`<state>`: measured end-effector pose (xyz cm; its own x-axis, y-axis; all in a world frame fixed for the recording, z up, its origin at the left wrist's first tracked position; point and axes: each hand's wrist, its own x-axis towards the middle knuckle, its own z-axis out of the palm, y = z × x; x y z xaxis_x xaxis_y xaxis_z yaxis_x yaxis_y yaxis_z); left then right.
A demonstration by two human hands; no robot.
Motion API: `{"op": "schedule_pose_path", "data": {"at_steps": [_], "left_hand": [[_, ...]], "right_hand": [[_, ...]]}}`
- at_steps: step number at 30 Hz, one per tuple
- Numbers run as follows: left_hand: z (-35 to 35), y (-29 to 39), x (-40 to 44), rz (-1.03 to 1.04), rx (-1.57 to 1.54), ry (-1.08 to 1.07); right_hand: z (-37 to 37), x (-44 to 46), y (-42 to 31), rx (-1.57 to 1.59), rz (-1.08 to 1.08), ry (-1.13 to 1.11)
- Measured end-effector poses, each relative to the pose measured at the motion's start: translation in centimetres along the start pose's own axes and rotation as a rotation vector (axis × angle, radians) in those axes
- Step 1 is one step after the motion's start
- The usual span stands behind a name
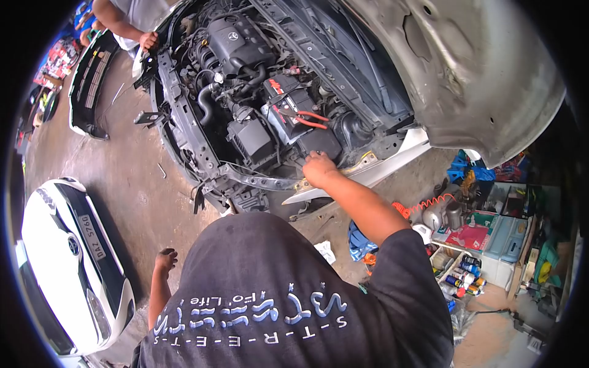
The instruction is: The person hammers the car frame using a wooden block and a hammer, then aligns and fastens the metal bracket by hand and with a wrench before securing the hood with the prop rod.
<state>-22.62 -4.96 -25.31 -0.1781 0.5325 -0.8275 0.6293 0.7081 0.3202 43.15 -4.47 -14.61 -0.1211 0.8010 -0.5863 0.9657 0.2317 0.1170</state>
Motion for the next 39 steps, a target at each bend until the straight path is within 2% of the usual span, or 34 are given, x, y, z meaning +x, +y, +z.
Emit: {"op": "schedule_pose_path", "data": {"at_steps": [4,8,9,10,12,16,22,25,34,38,39], "left_hand": [[-0.2,-4.1,0.1,-0.089,-0.053,0.001],[0.1,-6.2,-0.1,-0.091,-0.077,-0.035],[0.2,-6.5,-0.1,-0.103,-0.085,-0.041],[0.3,-6.3,-0.2,-0.116,-0.093,-0.045],[0.2,-5.8,-0.2,-0.098,-0.09,-0.052],[0.3,-4.7,0.5,-0.054,-0.066,-0.053],[0.1,-2.7,0.3,0.015,-0.069,-0.037],[0.1,-2.9,0.0,0.005,-0.084,-0.037],[0.5,-4.4,-0.6,-0.077,-0.07,-0.036],[0.8,-4.3,-0.6,-0.062,-0.073,-0.048],[0.9,-4.2,-0.5,-0.064,-0.076,-0.045]], "right_hand": [[-0.5,1.0,-0.9,-0.061,-0.094,-0.015],[0.1,1.9,-1.7,-0.168,-0.245,0.049],[0.0,1.9,-1.8,-0.182,-0.315,0.09],[-0.2,1.7,-2.0,-0.184,-0.298,0.088],[-0.4,1.4,-2.7,-0.261,-0.458,0.154],[-0.2,2.3,-4.5,-0.294,-0.55,0.223],[-0.9,2.5,-5.3,-0.358,-0.399,0.025],[-0.2,1.7,-4.8,-0.376,-0.332,0.092],[0.3,2.0,-3.6,-0.362,-0.556,0.146],[0.0,2.2,-1.7,-0.26,-0.522,0.076],[0.3,1.7,-0.8,-0.175,-0.444,0.1]]}}
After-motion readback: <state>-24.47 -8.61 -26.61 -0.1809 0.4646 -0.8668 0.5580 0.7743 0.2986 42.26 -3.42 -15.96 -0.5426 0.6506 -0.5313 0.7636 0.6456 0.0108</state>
